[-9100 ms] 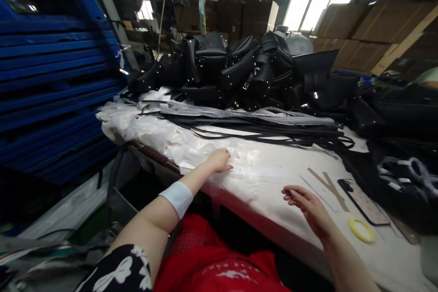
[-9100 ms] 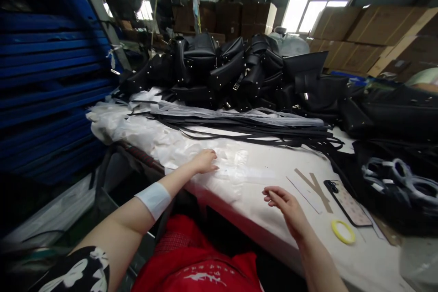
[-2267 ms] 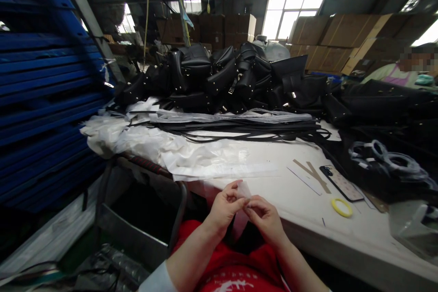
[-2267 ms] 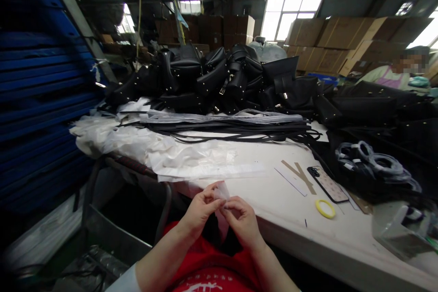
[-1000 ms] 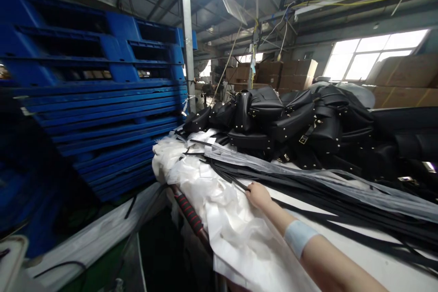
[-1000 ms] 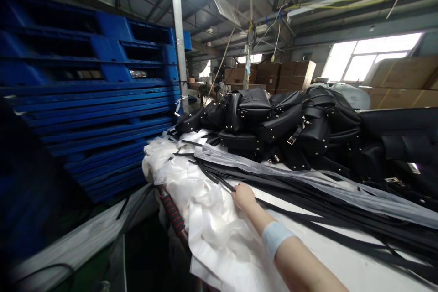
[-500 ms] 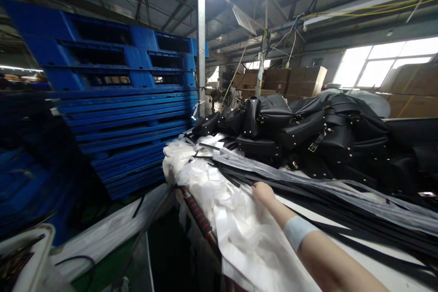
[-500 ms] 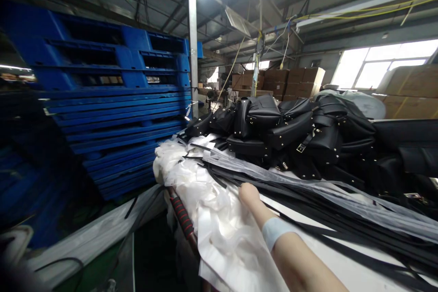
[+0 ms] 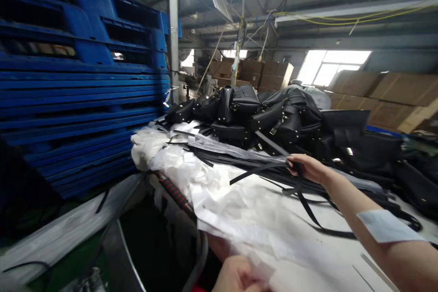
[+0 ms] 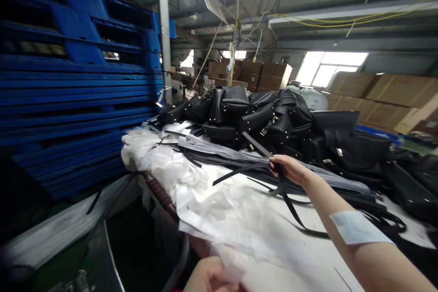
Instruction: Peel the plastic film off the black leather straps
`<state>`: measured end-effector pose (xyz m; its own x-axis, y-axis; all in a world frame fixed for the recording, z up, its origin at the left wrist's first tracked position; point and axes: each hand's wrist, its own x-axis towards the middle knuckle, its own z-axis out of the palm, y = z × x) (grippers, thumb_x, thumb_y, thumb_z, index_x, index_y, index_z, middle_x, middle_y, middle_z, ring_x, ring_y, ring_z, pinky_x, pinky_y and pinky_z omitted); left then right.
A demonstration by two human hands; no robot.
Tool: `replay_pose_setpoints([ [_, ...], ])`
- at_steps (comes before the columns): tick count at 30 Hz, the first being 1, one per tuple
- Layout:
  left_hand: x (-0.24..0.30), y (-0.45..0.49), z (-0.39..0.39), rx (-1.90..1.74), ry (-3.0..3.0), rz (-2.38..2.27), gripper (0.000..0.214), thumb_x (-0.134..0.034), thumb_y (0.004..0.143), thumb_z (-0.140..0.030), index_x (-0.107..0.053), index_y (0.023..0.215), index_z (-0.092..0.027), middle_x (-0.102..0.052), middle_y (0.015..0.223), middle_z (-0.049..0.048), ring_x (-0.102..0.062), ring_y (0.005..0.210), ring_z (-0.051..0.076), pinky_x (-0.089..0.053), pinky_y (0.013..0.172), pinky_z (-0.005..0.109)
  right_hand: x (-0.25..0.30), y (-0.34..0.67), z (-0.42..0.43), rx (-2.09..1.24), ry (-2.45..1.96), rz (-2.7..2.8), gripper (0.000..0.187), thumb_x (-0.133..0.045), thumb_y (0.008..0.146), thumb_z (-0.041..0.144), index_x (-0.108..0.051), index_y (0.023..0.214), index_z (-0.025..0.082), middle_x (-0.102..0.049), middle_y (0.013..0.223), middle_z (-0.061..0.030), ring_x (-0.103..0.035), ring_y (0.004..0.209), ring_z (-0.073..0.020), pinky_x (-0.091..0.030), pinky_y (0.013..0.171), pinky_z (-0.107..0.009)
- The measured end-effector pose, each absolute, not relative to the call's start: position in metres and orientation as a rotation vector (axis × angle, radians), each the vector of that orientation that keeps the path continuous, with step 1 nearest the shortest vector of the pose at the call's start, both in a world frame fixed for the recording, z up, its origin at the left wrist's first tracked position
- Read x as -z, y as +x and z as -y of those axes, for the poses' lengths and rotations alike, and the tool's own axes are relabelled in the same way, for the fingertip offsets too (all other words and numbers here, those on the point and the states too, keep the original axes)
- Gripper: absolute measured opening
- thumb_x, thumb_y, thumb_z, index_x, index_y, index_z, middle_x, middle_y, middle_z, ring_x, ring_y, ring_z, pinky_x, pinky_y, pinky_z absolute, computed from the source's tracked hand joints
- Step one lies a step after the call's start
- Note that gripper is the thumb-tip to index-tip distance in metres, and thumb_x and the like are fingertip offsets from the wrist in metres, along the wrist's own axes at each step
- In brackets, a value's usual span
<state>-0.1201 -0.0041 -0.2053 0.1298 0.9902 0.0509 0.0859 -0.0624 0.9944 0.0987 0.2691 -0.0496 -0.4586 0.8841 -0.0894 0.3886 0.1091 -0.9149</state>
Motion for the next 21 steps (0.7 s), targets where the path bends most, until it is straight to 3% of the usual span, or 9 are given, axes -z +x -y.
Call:
replay_pose_setpoints([
  [2,0.189,-0.118,0.003,-1.185,1.504,-1.186,0.007,-0.071,0.082,-0.031,-0.077,0.082,-0.028,-0.075,0.098,0.0040,-0.052,0.127,0.032,-0.021,0.118,0.053,0.032,0.135,-0.241,-1.432,-1.150,1.819,0.032,-0.061,0.074,0.046,-0.052,0.059,0.019,-0.052,0.058,-0.0014,-0.047,0.049,-0.0113,-0.038,0.049,-0.026],
  [5,0.150,-0.116,0.015,-1.587,1.966,-1.320,0.016,-0.068,0.083,-0.022,-0.078,0.085,-0.034,-0.078,0.090,-0.0017,-0.050,0.131,0.031,0.003,0.119,0.058,0.016,0.170,-0.196,-1.436,-1.154,1.721,0.031,-0.071,0.069,0.043,-0.055,0.060,0.018,-0.052,0.059,-0.0005,-0.043,0.046,-0.0082,-0.025,0.041,-0.022],
  [9,0.091,-0.108,0.045,-1.932,2.297,-1.189,0.025,-0.069,0.079,-0.016,-0.076,0.096,-0.033,-0.078,0.094,-0.0011,-0.047,0.135,0.030,0.003,0.119,0.058,0.015,0.181,-0.137,-1.433,-1.299,1.851,0.042,-0.065,0.077,0.057,-0.062,0.069,0.016,-0.054,0.058,0.0007,-0.038,0.042,-0.0056,-0.020,0.038,-0.019],
  [11,0.074,-0.102,0.049,-1.824,2.312,-1.205,0.019,-0.068,0.081,-0.018,-0.077,0.091,-0.031,-0.078,0.093,-0.0003,-0.044,0.137,0.030,0.008,0.118,0.058,0.020,0.175,-0.111,-1.462,-1.320,2.042,0.046,-0.058,0.083,0.060,-0.067,0.076,0.015,-0.054,0.056,0.0017,-0.040,0.042,-0.0061,-0.024,0.038,-0.018],
  [14,0.071,-0.091,0.036,-1.417,2.175,-1.183,0.012,-0.068,0.083,-0.023,-0.077,0.078,-0.028,-0.077,0.085,0.0005,-0.044,0.137,0.032,0.010,0.116,0.062,0.029,0.161,-0.081,-1.417,-1.193,2.467,0.036,-0.063,0.083,0.049,-0.074,0.090,0.015,-0.060,0.060,0.0016,-0.052,0.050,-0.0089,-0.037,0.047,-0.018],
  [16,0.082,-0.087,0.024,-1.103,2.025,-1.012,0.010,-0.070,0.082,-0.030,-0.078,0.076,-0.027,-0.077,0.082,0.0010,-0.053,0.129,0.032,0.002,0.118,0.061,0.035,0.151,-0.069,-1.327,-1.021,2.693,0.030,-0.066,0.082,0.042,-0.077,0.093,0.017,-0.069,0.070,-0.0002,-0.060,0.061,-0.0116,-0.044,0.058,-0.019],
  [18,0.099,-0.084,0.020,-0.816,1.852,-0.765,0.013,-0.071,0.080,-0.037,-0.080,0.080,-0.027,-0.078,0.085,0.0024,-0.064,0.114,0.030,-0.021,0.117,0.054,0.040,0.144,-0.063,-1.251,-0.880,2.769,0.028,-0.067,0.081,0.040,-0.078,0.094,0.018,-0.073,0.078,-0.0007,-0.064,0.069,-0.0132,-0.046,0.065,-0.021],
  [20,0.116,-0.081,0.026,-0.601,1.670,-0.566,0.023,-0.072,0.079,-0.045,-0.080,0.087,-0.025,-0.078,0.090,0.0053,-0.071,0.096,0.027,-0.046,0.102,0.042,0.046,0.140,-0.062,-1.195,-0.797,2.761,0.027,-0.069,0.080,0.041,-0.078,0.093,0.019,-0.074,0.078,-0.0007,-0.064,0.069,-0.0139,-0.047,0.066,-0.022],
  [21,0.124,-0.080,0.032,-0.536,1.595,-0.514,0.028,-0.072,0.078,-0.048,-0.081,0.089,-0.023,-0.078,0.090,0.0069,-0.071,0.091,0.026,-0.052,0.091,0.038,0.050,0.138,-0.061,-1.152,-0.781,2.737,0.027,-0.070,0.079,0.041,-0.078,0.092,0.019,-0.073,0.077,-0.0008,-0.064,0.068,-0.0143,-0.047,0.065,-0.022],
])
